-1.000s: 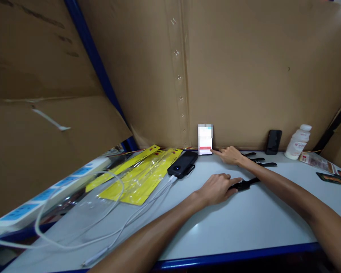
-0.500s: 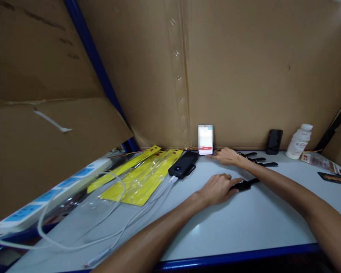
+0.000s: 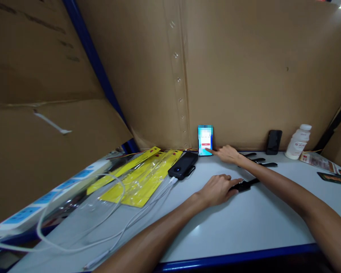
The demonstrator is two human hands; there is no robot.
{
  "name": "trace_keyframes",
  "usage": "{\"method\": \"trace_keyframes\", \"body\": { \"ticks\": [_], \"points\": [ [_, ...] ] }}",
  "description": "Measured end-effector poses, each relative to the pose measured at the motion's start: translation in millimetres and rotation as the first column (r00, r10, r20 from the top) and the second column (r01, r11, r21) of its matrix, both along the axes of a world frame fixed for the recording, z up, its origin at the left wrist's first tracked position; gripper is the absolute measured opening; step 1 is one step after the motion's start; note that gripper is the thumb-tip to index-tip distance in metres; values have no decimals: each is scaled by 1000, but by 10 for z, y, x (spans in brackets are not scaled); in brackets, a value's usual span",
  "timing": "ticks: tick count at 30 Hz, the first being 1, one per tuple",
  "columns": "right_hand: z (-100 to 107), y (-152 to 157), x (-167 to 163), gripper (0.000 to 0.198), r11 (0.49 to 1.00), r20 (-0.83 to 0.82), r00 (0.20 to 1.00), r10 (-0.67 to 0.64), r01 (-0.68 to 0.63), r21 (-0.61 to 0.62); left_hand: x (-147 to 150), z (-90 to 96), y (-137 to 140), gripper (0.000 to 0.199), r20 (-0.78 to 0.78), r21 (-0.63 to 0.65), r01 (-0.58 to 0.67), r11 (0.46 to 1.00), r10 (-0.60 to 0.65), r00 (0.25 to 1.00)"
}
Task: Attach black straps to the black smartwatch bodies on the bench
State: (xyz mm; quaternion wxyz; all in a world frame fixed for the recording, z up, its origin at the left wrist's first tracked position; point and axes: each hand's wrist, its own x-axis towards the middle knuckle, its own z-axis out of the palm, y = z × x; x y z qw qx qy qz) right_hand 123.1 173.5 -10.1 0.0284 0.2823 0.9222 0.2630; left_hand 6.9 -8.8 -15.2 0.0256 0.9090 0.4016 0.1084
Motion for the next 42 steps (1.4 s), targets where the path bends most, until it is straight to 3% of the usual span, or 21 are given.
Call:
{"method": "trace_keyframes", "body": {
  "ticks": [8, 23, 29, 34, 42],
  "points": [
    [9, -36, 10, 89, 1000, -47, 999, 14, -15, -23, -11, -5, 0, 47, 7, 7, 6, 1000, -6, 1000],
    [157, -107, -80, 92, 992, -117, 985, -123, 122, -14, -2, -11, 9, 47, 8, 7, 5, 1000, -5, 1000],
    [343, -125, -179, 89, 977, -220, 955, -197, 210, 37, -2, 11, -4, 47, 13, 12, 8, 1000, -8, 1000],
    [529, -114, -310, 97, 979, -249, 952, -179, 198, 55, -15, -16, 10, 47, 10, 24, 17, 1000, -17, 1000],
    [571, -88, -454, 93, 983, -224, 960, -165, 179, 43, -5, -28, 13, 46, 18, 18, 5, 1000, -5, 1000]
  ]
}}
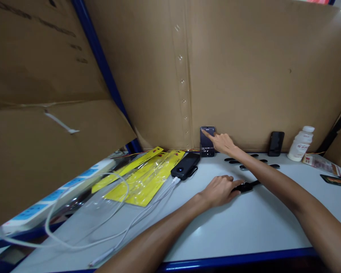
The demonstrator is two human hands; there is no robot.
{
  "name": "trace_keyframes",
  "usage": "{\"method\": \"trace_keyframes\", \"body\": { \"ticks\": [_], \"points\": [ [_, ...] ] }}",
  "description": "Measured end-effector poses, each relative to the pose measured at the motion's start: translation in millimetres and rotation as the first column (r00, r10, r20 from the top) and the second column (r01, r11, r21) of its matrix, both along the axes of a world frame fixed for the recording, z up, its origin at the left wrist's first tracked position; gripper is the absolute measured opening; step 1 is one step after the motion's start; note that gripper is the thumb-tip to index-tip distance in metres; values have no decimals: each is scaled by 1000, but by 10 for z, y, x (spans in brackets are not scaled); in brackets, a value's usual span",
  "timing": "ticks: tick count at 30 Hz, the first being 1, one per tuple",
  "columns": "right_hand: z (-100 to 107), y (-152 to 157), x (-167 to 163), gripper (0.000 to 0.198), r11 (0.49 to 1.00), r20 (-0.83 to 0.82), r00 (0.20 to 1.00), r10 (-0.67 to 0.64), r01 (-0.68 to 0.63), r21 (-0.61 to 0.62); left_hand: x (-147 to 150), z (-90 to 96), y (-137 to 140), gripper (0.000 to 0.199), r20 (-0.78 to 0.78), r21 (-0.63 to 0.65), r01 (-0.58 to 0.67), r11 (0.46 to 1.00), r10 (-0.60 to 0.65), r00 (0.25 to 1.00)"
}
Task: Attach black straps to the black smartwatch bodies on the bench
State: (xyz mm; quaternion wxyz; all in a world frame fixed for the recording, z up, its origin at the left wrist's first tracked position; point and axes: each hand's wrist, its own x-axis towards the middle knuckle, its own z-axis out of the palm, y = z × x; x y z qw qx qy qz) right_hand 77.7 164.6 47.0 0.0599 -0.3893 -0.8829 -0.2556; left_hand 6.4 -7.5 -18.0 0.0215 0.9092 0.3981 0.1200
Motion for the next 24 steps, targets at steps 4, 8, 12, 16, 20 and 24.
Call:
{"method": "trace_keyframes", "body": {
  "ticks": [4, 8, 12, 16, 20, 24],
  "points": [
    [23, 7, -43, 91, 1000, 5, 1000, 0, 0, -10, 4, 39, -21, 45, -3, 0, -4, 1000, 4, 1000],
    [61, -1, -71, 94, 999, 9, 1000, -8, 8, -35, 2, 50, -28, 45, -5, 3, -2, 1000, 2, 1000],
    [99, -12, -41, 94, 999, -18, 999, -35, 35, -36, 7, 37, -20, 46, -9, -1, -8, 1000, 8, 1000],
    [123, -4, 35, 93, 999, -50, 998, -50, 49, -19, 6, 22, -8, 47, -6, 5, 3, 1000, -3, 1000],
    [113, 9, 59, 91, 999, -54, 997, -47, 46, -15, -4, 17, -2, 47, -12, 7, 5, 1000, -4, 1000],
    [86, -9, 5, 93, 999, 4, 1000, -31, 31, -44, -7, 22, -8, 47, -11, 8, 5, 1000, -5, 1000]
  ]
}}
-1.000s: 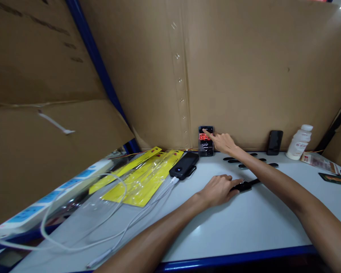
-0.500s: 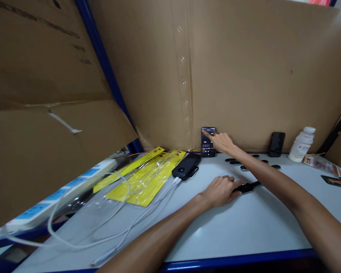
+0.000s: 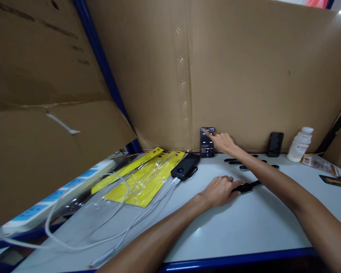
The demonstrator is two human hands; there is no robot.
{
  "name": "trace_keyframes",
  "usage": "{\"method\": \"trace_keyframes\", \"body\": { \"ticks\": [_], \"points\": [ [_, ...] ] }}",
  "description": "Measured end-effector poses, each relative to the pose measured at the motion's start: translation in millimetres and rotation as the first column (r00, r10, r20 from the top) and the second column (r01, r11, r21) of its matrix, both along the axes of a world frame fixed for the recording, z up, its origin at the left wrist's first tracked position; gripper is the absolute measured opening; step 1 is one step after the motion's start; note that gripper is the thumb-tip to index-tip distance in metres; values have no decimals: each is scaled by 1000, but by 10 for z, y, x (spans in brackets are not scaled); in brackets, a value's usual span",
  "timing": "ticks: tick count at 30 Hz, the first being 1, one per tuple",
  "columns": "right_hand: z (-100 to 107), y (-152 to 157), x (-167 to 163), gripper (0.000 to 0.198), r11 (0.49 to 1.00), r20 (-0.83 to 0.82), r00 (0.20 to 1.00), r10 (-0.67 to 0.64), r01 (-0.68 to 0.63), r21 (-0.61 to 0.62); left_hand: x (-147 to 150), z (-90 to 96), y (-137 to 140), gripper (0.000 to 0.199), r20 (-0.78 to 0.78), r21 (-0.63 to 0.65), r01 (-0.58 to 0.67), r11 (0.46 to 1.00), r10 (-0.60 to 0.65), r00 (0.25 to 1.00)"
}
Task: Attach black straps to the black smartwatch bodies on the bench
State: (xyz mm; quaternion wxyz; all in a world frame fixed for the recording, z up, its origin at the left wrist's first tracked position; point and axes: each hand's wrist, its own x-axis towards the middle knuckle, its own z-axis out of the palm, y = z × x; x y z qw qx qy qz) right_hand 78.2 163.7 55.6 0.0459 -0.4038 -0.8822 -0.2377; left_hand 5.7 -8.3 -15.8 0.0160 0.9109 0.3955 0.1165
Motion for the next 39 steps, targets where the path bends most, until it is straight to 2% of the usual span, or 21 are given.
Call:
{"method": "trace_keyframes", "body": {
  "ticks": [8, 15, 21, 30, 39],
  "points": [
    [-3, -14, -84, 95, 1000, 7, 1000, 16, -16, -13, 5, 19, -17, 44, 26, -10, 3, 1000, -3, 1000],
    [-9, -11, 14, 88, 999, 15, 999, 37, -37, 15, 7, -17, 7, 46, 13, 1, 1, 1000, -1, 1000],
    [-13, 10, 68, 89, 1000, 5, 1000, -5, 5, 9, 4, 1, -2, 48, 3, -6, 6, 1000, -6, 1000],
    [-5, 28, -11, 94, 1000, -11, 1000, 20, -20, 17, 14, -15, 3, 46, 8, -4, -1, 1000, 1, 1000],
    [23, 19, -84, 92, 999, -3, 999, 42, -42, 17, 8, 46, -22, 47, -7, -26, -10, 1000, 10, 1000]
  ]
}}
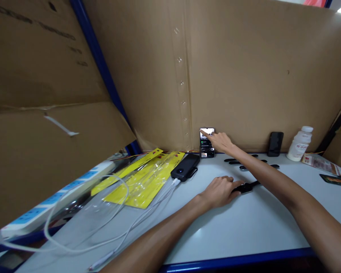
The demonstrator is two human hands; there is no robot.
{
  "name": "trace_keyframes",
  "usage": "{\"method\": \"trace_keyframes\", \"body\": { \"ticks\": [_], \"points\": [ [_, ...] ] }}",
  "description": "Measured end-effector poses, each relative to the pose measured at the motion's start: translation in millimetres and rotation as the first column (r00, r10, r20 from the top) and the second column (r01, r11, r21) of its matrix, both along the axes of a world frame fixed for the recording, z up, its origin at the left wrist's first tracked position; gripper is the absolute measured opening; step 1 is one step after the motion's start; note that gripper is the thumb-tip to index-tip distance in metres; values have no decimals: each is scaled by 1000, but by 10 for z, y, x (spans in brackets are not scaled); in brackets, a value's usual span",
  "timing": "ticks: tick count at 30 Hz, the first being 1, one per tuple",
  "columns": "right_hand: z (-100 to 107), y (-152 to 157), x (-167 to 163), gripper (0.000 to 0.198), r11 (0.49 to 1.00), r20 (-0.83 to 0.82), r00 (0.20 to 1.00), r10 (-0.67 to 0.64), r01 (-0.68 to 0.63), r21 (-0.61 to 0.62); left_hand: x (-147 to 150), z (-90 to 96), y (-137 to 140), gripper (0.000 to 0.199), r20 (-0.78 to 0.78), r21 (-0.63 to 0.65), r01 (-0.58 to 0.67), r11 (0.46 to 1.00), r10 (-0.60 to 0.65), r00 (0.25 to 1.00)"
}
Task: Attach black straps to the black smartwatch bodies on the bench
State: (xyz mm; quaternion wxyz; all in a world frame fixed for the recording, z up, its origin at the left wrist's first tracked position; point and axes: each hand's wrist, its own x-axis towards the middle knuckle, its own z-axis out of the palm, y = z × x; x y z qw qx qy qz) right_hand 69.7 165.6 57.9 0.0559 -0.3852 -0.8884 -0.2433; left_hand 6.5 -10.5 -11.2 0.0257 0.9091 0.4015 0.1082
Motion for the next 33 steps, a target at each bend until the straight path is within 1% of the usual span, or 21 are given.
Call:
{"method": "trace_keyframes", "body": {
  "ticks": [4, 8, 11, 15, 22, 26, 33],
  "points": [
    [10, 1, 17, 93, 1000, 2, 1000, -14, 14, -13, -1, -27, 12, 46, 16, 13, 6, 1000, -7, 1000],
    [12, -11, 99, 90, 999, -25, 998, -54, 54, 2, -6, -61, 25, 46, 13, 33, 15, 999, -15, 1000],
    [13, -23, 174, 86, 997, -26, 997, -79, 79, -9, -7, -59, 23, 46, 4, 36, 17, 999, -17, 1000],
    [-2, -19, 216, 89, 997, -25, 996, -81, 80, -22, -5, -46, 20, 46, 3, 33, 12, 999, -12, 1000],
    [-33, -8, 136, 91, 999, -24, 999, -38, 37, -12, 1, -40, 16, 46, 0, 17, 4, 1000, -4, 1000],
    [-38, 2, 59, 89, 1000, 4, 1000, -27, 27, -4, -1, -34, 9, 46, 0, 13, 1, 1000, -1, 1000],
    [-56, 36, -12, 89, 1000, -5, 1000, -18, 18, -15, -1, -24, 5, 47, 5, 3, 6, 1000, -6, 1000]
  ]
}}
